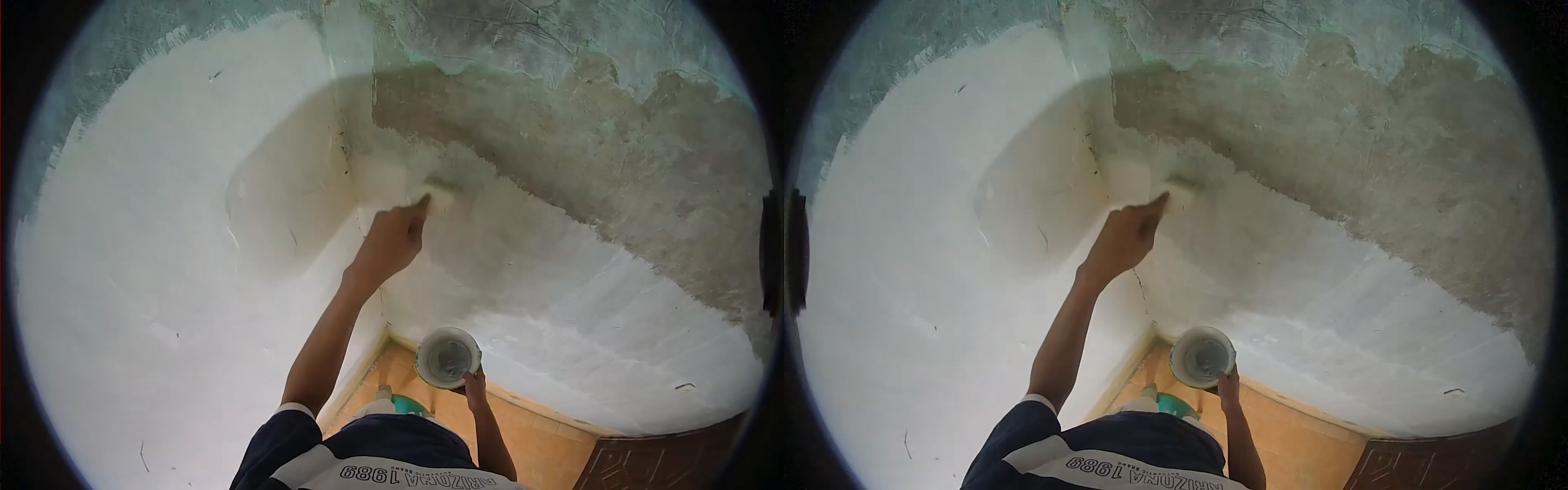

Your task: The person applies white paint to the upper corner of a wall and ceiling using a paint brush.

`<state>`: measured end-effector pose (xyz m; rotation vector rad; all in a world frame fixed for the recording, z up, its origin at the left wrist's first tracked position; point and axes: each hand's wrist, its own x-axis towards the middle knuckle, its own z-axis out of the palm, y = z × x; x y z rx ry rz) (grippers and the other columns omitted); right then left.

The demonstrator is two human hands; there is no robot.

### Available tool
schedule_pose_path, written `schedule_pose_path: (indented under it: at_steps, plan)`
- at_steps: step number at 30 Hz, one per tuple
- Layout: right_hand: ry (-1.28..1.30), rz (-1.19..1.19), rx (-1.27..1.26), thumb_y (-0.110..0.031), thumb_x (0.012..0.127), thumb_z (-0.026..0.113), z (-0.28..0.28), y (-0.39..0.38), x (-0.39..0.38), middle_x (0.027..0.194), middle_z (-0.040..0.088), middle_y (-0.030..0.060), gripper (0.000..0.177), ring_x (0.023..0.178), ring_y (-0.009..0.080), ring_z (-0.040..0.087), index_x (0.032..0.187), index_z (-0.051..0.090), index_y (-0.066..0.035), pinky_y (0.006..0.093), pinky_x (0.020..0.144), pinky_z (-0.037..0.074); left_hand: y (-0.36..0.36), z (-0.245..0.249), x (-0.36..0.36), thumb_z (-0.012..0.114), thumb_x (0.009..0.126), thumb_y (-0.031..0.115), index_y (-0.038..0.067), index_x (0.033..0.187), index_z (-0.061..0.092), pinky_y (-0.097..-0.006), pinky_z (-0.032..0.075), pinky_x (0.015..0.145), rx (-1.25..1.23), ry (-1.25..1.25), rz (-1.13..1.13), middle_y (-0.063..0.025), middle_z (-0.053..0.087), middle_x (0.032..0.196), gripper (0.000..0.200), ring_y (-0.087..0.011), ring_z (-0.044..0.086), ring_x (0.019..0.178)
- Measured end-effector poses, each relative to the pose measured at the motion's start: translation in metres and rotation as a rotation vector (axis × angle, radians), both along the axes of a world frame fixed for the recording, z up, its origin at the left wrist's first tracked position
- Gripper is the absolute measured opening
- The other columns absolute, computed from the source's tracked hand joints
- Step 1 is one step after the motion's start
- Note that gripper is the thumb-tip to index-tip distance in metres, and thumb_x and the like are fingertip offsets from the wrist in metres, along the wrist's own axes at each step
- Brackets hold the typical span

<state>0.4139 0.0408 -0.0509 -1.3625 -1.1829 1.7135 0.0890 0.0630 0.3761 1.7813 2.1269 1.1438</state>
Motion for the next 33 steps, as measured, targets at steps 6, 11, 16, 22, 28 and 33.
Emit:
schedule_pose_path:
  at_steps: [6,11,16,22,28,33]
  plan:
    - [0.044,-0.072,0.081,-0.001,0.093,0.056,-0.027,-0.005,-0.018,0.135,0.064,0.0144,0.066,0.115,0.027,0.07,0.158,0.046,-0.007,0.0421,0.09,0.065,0.016,0.019,-0.012,0.059,0.102,0.003,0.007,0.144,0.067,-0.0324,0.055,0.077,0.24,-0.016,-0.011,-0.0276,0.074,0.099,0.043,-0.0323,0.074,0.078]
    - [0.057,-0.1,-0.01,-0.003,0.094,0.056,-0.038,-0.014,-0.018,0.135,0.064,0.0161,0.065,0.113,0.0291,0.072,0.158,0.044,-0.009,0.0444,0.083,0.069,0.018,0.047,-0.013,0.059,0.103,-0.002,0.01,0.15,0.063,-0.0263,0.051,0.072,0.557,-0.038,0.069,-0.021,0.071,0.085,0.049,-0.0216,0.064,0.066]
    - [-0.014,-0.142,-0.022,-0.001,0.094,0.055,0.011,-0.027,-0.026,0.138,0.063,0.0157,0.067,0.119,0.0279,0.068,0.159,0.044,-0.007,0.0434,0.096,0.063,0.037,0.016,-0.015,0.061,0.099,-0.005,0.01,0.156,0.057,-0.0406,0.051,0.063,0.687,0.036,-0.022,-0.0175,0.064,0.078,0.059,-0.0303,0.061,0.064]
    - [-0.054,-0.217,0.013,0.0,0.093,0.054,0.012,-0.029,-0.029,0.139,0.064,0.0152,0.067,0.126,0.0271,0.064,0.159,0.044,-0.005,0.0406,0.104,0.057,0.048,-0.067,0.0,0.062,0.1,-0.003,0.009,0.16,0.051,-0.0441,0.051,0.065,0.442,-0.104,-0.04,-0.0183,0.06,0.074,0.062,-0.0322,0.062,0.065]
    - [-0.007,-0.169,0.005,0.001,0.093,0.053,0.013,-0.025,-0.038,0.136,0.064,0.0169,0.068,0.119,0.0271,0.068,0.16,0.042,-0.005,0.0416,0.097,0.061,0.023,-0.07,-0.019,0.059,0.101,-0.001,0.006,0.155,0.056,-0.0482,0.052,0.068,0.314,-0.124,-0.143,-0.0241,0.063,0.076,0.055,-0.0395,0.065,0.067]
    - [-0.033,-0.168,-0.093,0.0,0.093,0.052,0.031,-0.03,-0.06,0.134,0.063,0.0173,0.068,0.112,0.0297,0.072,0.16,0.041,-0.007,0.045,0.085,0.069,0.002,-0.046,-0.036,0.059,0.101,-0.001,0.005,0.148,0.062,-0.0444,0.054,0.07,0.129,-0.053,-0.179,-0.0279,0.069,0.087,0.048,-0.0409,0.069,0.073]
